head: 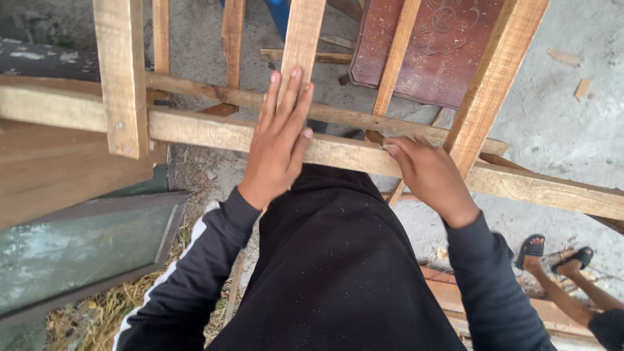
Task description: The person sands the joints and surfaces of a wooden frame structure using a piece of sandpaper.
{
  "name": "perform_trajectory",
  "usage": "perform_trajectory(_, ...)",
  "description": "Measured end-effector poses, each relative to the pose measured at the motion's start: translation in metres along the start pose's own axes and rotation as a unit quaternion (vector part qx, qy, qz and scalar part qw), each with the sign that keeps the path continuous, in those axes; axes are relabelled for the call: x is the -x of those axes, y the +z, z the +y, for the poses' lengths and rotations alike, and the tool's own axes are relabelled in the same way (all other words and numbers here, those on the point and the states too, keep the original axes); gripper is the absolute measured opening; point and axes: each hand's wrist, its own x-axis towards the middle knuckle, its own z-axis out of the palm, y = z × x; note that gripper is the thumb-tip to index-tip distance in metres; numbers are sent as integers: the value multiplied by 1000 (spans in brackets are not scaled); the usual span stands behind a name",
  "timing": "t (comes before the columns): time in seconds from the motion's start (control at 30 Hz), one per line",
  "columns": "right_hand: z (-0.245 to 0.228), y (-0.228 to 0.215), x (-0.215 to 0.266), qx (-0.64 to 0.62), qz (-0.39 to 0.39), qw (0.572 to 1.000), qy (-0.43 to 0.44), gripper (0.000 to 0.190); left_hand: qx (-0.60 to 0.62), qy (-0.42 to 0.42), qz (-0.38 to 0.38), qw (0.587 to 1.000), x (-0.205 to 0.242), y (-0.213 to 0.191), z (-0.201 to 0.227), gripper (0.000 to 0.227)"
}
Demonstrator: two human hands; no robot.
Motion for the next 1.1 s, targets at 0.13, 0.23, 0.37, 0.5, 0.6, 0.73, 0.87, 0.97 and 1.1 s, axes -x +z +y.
perform_trajectory(0.13,-26,16,-6,-15,62,998,-3,21,13,-12,-16,1000,-2,0,-3,62)
perform_trajectory(0.23,-54,45,-25,-48,94,991,-83,16,17,-36,-38,998,1,-5,-1,62)
perform_trajectory(0.37,-48,31,-35,-106,-9,994,-30,19,18,-45,-46,998,-4,-5,0,61)
perform_trajectory(0.5,-19,4,-10,-10,24,999,-19,21,4,-56,-51,997,-2,-5,2,60)
perform_trajectory(0.6,-3,-2,0,4,18,999,-28,25,-3,-61,-54,997,-4,-3,1,58)
perform_trajectory(0.73,-6,0,-7,41,4,999,6,28,-4,-62,-59,996,-2,-1,-2,55)
perform_trajectory(0.87,-31,11,-31,-54,-6,996,66,21,-8,-75,-65,995,-3,-2,-1,54)
perform_trajectory(0.97,-47,39,-53,-106,-33,994,6,20,-4,-75,-69,995,-4,-3,1,54)
perform_trajectory(1.1,-33,38,-63,-127,-59,988,-67,23,4,-80,-73,994,-3,-4,-2,53)
